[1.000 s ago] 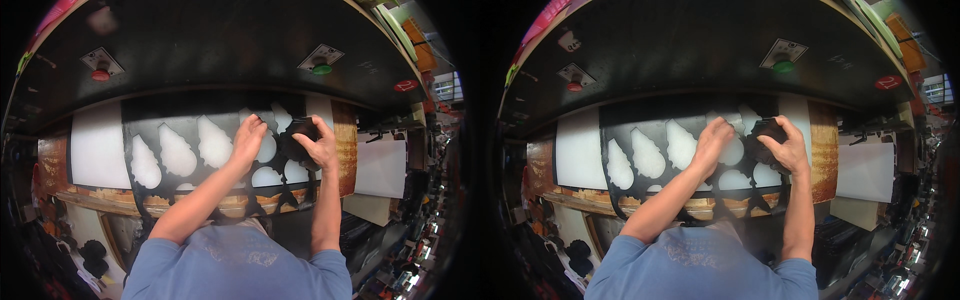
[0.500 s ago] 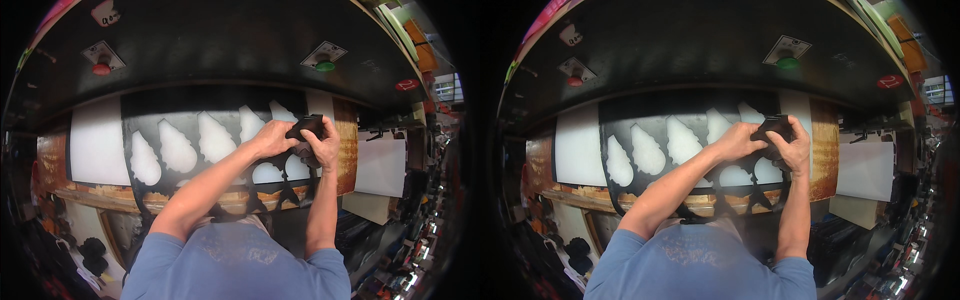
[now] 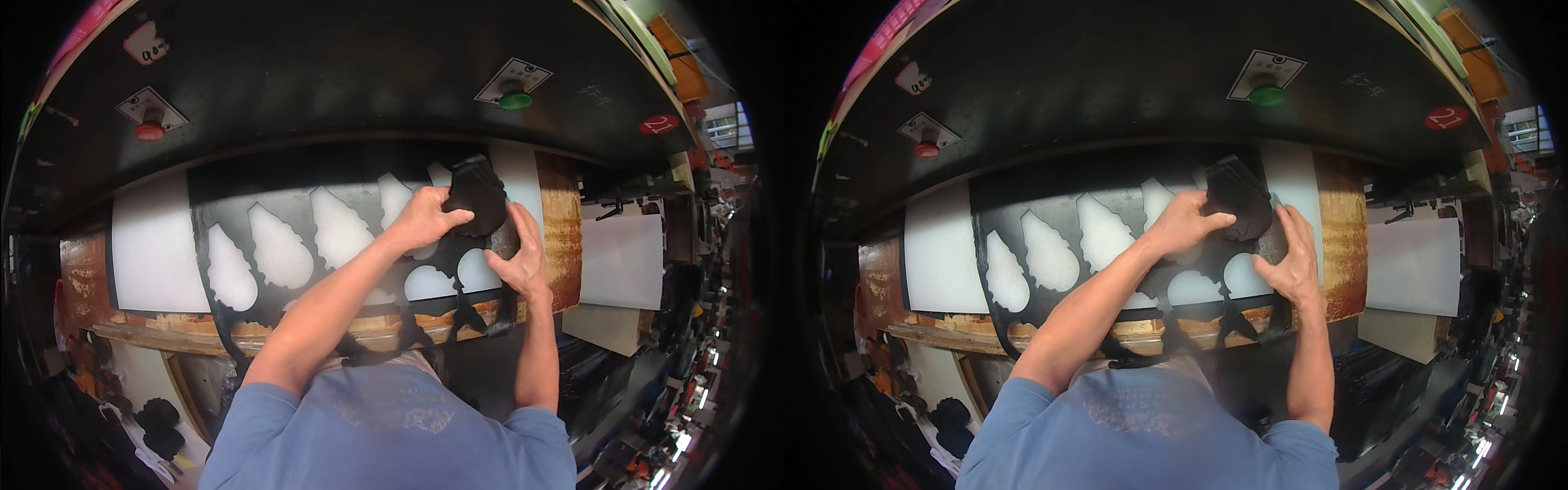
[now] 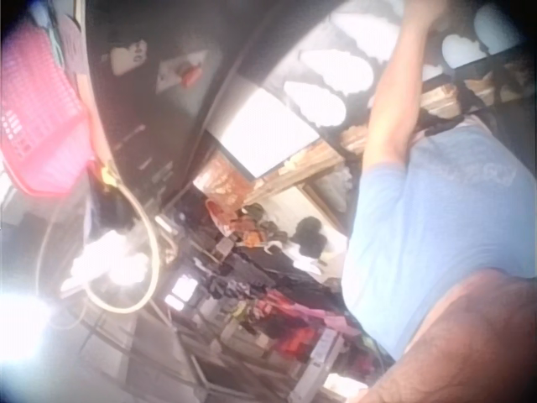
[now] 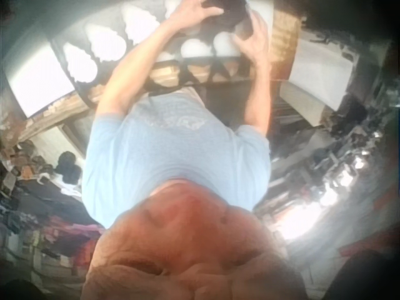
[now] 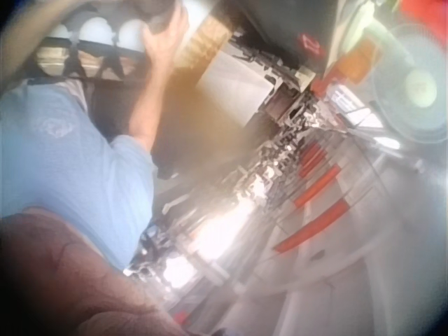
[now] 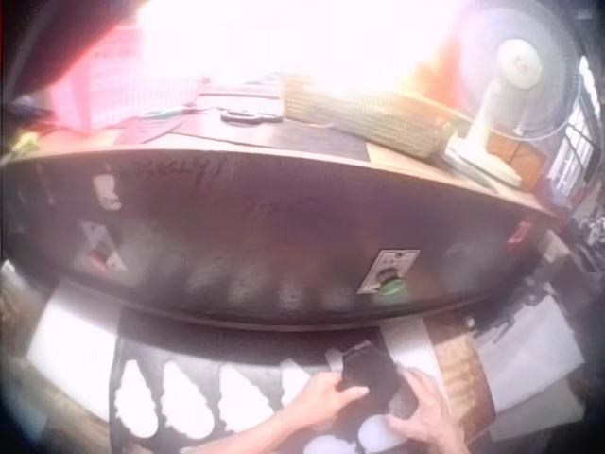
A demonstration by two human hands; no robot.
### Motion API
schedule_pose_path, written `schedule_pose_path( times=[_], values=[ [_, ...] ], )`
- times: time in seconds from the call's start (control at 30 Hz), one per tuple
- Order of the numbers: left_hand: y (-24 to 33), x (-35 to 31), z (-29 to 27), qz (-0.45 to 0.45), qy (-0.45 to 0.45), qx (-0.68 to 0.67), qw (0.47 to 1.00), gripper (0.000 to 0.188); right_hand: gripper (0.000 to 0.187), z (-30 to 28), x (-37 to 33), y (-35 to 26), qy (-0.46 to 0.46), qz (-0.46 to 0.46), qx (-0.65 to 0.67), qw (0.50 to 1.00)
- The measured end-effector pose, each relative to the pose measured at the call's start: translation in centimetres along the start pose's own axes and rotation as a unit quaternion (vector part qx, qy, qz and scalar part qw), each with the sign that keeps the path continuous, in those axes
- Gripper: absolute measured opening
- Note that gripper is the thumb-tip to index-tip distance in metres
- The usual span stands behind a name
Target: The person uses a small abrasive block to rub and remove excess material from a die-cut sheet on a flatbed machine, then peels away the cut shapes. The person repeats this process on multiple die-cut sheets, handling each piece individually and discarding the removed material.
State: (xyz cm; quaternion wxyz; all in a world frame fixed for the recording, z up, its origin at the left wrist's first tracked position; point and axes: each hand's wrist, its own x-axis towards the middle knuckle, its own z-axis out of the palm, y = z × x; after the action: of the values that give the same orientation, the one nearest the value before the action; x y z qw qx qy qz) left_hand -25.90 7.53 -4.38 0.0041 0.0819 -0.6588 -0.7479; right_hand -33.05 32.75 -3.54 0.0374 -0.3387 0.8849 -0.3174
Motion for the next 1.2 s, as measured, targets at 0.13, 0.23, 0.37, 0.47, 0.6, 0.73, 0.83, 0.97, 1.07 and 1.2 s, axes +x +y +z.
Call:
schedule_pose_path(
  times=[0.13, 0.23, 0.37, 0.47, 0.6, 0.73, 0.83, 0.97, 1.07, 1.2],
  values=[
    [1.6, -1.4, -1.2, -0.031, 0.044, -0.034, 0.998, 0.031, 0.089, 0.1, -1.4, -0.4, 0.049, 0.088, 0.018, 0.995],
    [2.3, -3.2, -1.8, -0.08, 0.042, -0.147, 0.985, 0.032, 0.084, -0.2, -1.3, -1.4, 0.065, 0.082, -0.005, 0.994],
    [2.8, -6.3, -2.7, -0.102, -0.015, -0.099, 0.99, 0.03, 0.076, 1.1, 0.3, -4.9, 0.113, 0.031, 0.325, 0.938],
    [3.2, -8.1, -2.0, -0.052, -0.03, -0.148, 0.987, 0.037, 0.073, 3.5, 1.7, -8.6, 0.099, -0.018, 0.393, 0.914],
    [4.9, -10.4, -2.3, -0.002, 0.045, -0.063, 0.997, 0.049, 0.067, 6.7, 1.3, -12.8, 0.048, 0.022, 0.39, 0.919],
    [7.7, -13.4, -5.5, 0.035, 0.06, 0.279, 0.958, 0.04, 0.07, 7.7, 1.7, -14.2, 0.043, -0.047, 0.415, 0.907],
    [8.7, -14.7, -6.2, 0.104, 0.062, 0.443, 0.888, 0.03, 0.058, 8.0, 2.9, -15.1, 0.049, -0.068, 0.498, 0.863],
    [8.0, -14.7, -5.9, 0.124, 0.086, 0.487, 0.86, 0.031, 0.033, 9.5, 4.1, -17.1, 0.06, 0.014, 0.445, 0.893],
    [6.7, -14.5, -6.2, 0.131, 0.119, 0.439, 0.881, 0.034, 0.026, 10.2, 4.2, -17.2, 0.096, 0.068, 0.518, 0.847],
    [4.8, -14.0, -6.8, 0.249, 0.13, 0.403, 0.871, 0.037, 0.023, 10.7, 4.1, -15.6, 0.096, 0.084, 0.521, 0.844]
  ],
)
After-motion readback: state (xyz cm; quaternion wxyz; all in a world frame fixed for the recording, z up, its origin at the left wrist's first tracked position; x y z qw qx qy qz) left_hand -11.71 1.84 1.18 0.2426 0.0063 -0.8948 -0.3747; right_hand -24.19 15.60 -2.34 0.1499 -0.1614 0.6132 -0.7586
